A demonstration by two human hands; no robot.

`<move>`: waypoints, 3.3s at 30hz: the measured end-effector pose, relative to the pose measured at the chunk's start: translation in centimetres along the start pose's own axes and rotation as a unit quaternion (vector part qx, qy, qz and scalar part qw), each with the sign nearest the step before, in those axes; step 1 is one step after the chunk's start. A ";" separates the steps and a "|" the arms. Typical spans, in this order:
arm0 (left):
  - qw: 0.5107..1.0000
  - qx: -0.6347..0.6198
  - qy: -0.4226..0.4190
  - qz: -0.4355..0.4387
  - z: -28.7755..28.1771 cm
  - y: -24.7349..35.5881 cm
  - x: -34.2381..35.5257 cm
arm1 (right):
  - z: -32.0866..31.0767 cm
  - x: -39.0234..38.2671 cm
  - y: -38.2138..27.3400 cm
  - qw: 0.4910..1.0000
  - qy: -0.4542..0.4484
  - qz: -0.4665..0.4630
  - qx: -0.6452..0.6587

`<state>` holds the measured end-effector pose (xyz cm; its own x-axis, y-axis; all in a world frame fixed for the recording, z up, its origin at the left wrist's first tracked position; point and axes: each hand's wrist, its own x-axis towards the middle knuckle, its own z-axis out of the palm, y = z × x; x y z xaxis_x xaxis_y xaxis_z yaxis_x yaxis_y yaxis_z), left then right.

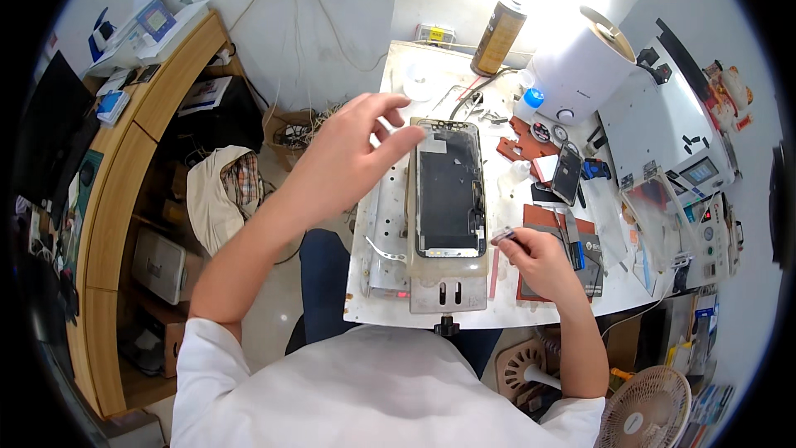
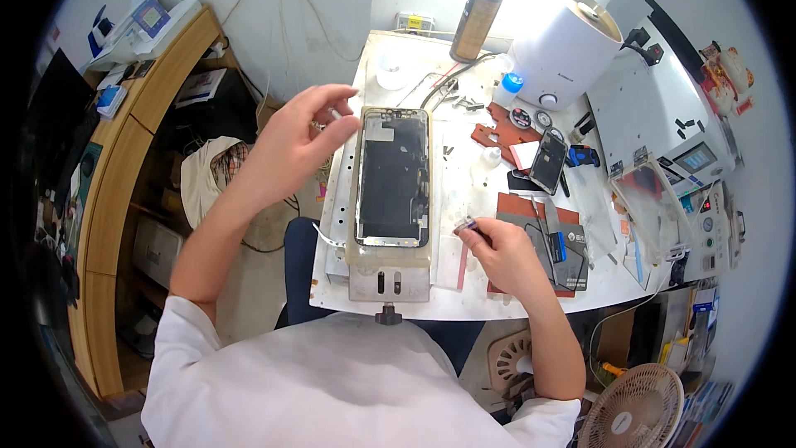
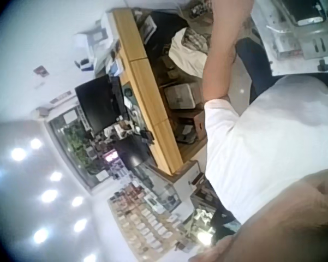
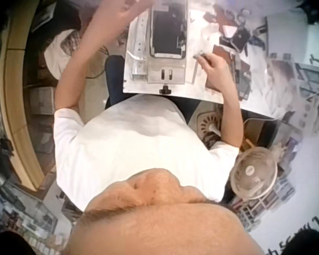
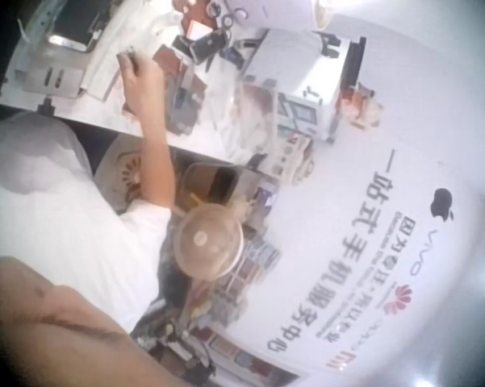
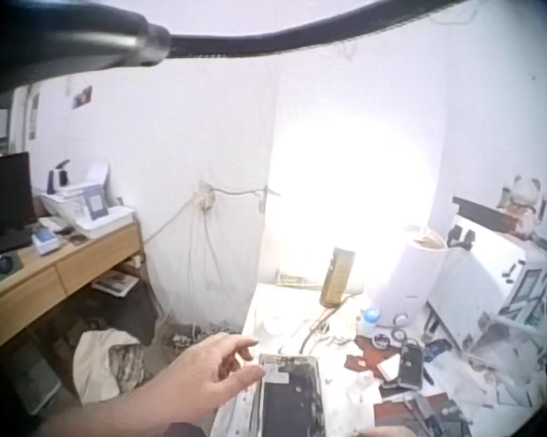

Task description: The person uses a metal prying tool to separate the screen assembly from the phone's chassis. They then use a small brush to clean the internal components and apply a liquid from a bottle to the device's interior.

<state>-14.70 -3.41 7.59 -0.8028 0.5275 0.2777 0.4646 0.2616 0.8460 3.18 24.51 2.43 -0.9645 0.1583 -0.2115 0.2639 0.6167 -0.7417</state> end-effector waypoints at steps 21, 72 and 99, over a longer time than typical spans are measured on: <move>0.870 0.248 -0.165 0.392 -2.5 0.9 -1.3 | -0.4 10.9 6.1 0.956 0.219 -0.041 -0.193; 0.844 0.184 -0.350 0.362 -2.7 2.9 1.7 | -1.7 -0.2 -12.1 0.687 0.227 -0.519 -0.456; 0.833 0.196 -0.359 0.372 -2.4 3.3 1.2 | -2.3 -0.1 -11.0 0.699 0.236 -0.512 -0.440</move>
<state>-15.07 -3.83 11.83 0.1266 0.9724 0.1959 0.9335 -0.1836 0.3080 0.31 19.47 12.04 -0.5935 -0.6042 0.5316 -0.4778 0.7961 0.3714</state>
